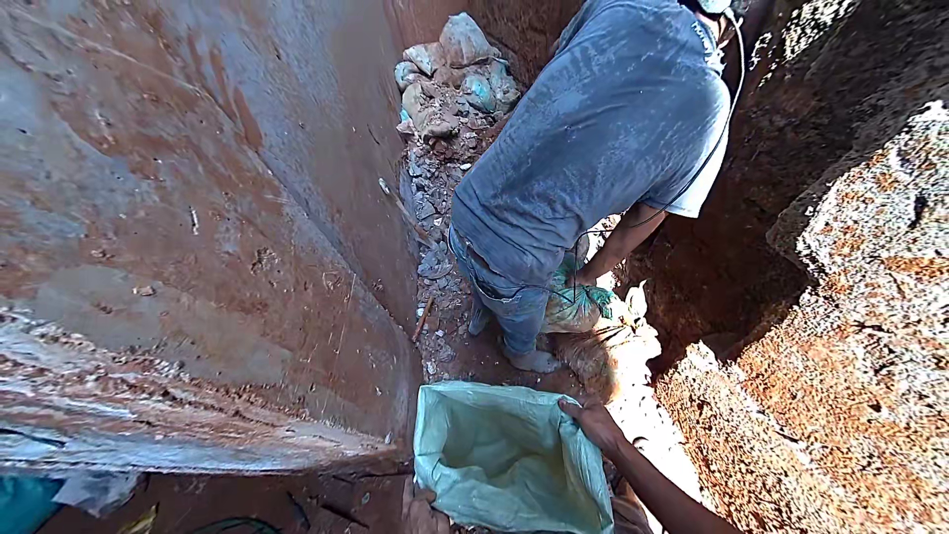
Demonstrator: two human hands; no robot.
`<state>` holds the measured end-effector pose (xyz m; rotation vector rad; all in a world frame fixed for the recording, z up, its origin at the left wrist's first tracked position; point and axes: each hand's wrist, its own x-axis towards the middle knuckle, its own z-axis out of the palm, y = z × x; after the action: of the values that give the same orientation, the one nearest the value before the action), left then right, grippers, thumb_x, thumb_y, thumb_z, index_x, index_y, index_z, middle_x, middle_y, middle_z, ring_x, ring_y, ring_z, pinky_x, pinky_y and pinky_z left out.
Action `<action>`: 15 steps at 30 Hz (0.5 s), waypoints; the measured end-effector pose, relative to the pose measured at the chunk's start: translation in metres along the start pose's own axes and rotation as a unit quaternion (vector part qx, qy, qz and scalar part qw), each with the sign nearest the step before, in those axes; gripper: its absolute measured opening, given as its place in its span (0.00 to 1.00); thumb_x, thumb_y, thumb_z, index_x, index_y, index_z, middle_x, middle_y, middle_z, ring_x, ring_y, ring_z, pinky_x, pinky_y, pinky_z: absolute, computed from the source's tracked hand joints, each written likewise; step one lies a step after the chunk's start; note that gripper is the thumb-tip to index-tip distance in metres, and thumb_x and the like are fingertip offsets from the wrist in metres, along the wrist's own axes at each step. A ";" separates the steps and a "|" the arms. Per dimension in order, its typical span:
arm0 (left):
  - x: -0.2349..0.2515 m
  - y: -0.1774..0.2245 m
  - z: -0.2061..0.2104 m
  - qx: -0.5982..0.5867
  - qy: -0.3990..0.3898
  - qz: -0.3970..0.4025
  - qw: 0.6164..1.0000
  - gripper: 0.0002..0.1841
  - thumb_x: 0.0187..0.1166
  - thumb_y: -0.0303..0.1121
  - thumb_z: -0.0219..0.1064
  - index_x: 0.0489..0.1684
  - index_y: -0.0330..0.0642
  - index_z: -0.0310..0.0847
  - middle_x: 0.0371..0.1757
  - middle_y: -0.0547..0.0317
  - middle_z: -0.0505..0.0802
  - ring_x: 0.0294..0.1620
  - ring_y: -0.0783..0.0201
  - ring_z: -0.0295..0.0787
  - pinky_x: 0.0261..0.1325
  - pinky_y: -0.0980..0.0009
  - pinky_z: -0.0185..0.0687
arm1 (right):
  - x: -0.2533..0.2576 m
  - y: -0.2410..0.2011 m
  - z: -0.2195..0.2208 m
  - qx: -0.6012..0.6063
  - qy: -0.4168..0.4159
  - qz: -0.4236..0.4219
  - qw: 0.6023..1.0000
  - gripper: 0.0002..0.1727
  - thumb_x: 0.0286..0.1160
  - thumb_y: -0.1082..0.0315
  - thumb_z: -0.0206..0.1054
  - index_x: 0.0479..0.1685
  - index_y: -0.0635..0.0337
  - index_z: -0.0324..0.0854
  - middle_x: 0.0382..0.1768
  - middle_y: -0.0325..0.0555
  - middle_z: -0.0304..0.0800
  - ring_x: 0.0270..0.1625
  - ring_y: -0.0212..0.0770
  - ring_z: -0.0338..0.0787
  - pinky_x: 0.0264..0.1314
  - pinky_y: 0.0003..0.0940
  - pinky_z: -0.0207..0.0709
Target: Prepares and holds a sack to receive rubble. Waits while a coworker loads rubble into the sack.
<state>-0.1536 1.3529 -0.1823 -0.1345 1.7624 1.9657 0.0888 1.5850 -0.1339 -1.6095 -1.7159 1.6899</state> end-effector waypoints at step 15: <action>-0.005 0.012 0.024 -0.007 -0.003 -0.018 1.000 0.39 0.66 0.08 0.48 0.87 0.30 0.54 0.82 0.33 0.70 0.73 0.47 0.74 0.72 0.53 0.74 | -0.007 -0.010 -0.013 0.006 -0.010 0.017 1.000 0.17 0.87 0.55 0.64 0.46 0.60 0.91 0.42 0.51 0.93 0.47 0.43 0.90 0.59 0.49 0.79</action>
<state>-0.1483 1.3741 -0.1653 -0.1641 1.7303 1.9509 0.0963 1.5899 -0.1183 -1.6313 -1.6937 1.7335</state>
